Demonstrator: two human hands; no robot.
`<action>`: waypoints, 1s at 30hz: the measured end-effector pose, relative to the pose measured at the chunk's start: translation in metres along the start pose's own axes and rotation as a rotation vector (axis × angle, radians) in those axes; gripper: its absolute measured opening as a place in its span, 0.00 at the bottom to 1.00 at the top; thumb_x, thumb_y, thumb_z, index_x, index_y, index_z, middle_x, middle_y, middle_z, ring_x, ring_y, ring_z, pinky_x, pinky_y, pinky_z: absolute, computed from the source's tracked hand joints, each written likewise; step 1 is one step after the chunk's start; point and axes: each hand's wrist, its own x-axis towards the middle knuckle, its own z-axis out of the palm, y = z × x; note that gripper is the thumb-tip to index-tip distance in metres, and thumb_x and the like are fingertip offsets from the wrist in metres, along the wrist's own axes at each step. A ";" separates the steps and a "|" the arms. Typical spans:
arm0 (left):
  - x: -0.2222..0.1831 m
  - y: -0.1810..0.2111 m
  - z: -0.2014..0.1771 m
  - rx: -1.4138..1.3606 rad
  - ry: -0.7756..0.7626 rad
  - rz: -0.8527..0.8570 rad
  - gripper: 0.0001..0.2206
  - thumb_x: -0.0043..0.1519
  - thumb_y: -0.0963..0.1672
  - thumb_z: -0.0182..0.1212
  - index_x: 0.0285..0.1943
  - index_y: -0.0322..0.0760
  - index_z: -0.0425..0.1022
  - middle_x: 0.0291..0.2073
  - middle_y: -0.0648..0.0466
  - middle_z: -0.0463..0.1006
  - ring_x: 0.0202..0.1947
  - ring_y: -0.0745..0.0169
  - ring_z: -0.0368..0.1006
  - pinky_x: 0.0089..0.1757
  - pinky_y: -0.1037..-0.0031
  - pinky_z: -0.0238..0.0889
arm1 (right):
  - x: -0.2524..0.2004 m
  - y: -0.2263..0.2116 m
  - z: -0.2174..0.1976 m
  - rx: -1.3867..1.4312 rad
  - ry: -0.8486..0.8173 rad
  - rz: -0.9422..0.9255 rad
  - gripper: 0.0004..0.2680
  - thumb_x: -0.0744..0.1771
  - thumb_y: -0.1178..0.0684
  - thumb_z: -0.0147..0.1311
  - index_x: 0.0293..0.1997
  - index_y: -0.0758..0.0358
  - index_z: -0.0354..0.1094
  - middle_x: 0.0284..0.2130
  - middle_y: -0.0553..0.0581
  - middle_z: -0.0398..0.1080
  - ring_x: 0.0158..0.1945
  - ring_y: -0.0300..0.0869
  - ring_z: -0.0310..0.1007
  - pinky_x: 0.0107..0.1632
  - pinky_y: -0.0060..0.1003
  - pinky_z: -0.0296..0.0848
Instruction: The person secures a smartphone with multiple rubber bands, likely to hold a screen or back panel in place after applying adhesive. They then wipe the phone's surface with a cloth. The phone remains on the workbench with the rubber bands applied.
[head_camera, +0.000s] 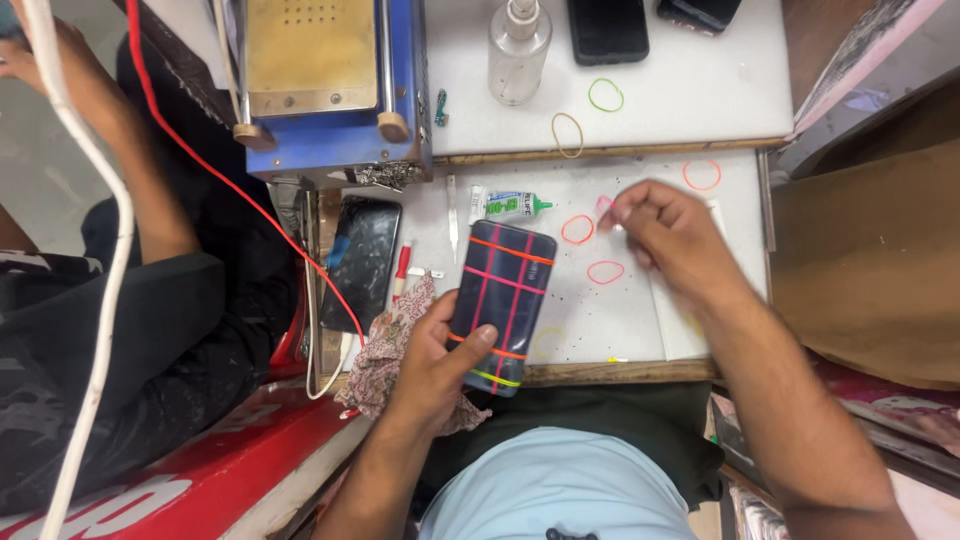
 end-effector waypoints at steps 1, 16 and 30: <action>0.005 -0.002 0.003 -0.050 -0.025 -0.021 0.20 0.62 0.41 0.64 0.63 0.26 0.69 0.48 0.47 0.81 0.46 0.63 0.77 0.49 0.68 0.71 | -0.006 0.001 0.000 0.151 -0.054 0.014 0.05 0.69 0.56 0.52 0.46 0.64 0.68 0.33 0.54 0.77 0.23 0.29 0.57 0.25 0.25 0.57; 0.003 0.005 0.008 0.093 -0.628 -0.278 0.22 0.62 0.44 0.69 0.63 0.25 0.71 0.48 0.52 0.78 0.50 0.68 0.72 0.54 0.74 0.66 | -0.074 0.004 0.023 0.281 -0.439 -0.134 0.09 0.66 0.51 0.60 0.40 0.67 0.72 0.36 0.58 0.77 0.43 0.46 0.79 0.50 0.43 0.76; 0.018 0.024 0.015 0.100 -0.181 0.310 0.17 0.60 0.40 0.69 0.58 0.29 0.76 0.47 0.51 0.80 0.48 0.63 0.77 0.52 0.71 0.71 | -0.095 0.041 -0.050 1.285 0.053 -0.165 0.20 0.73 0.39 0.39 0.61 0.68 0.63 0.54 0.57 0.72 0.23 0.35 0.62 0.32 0.33 0.65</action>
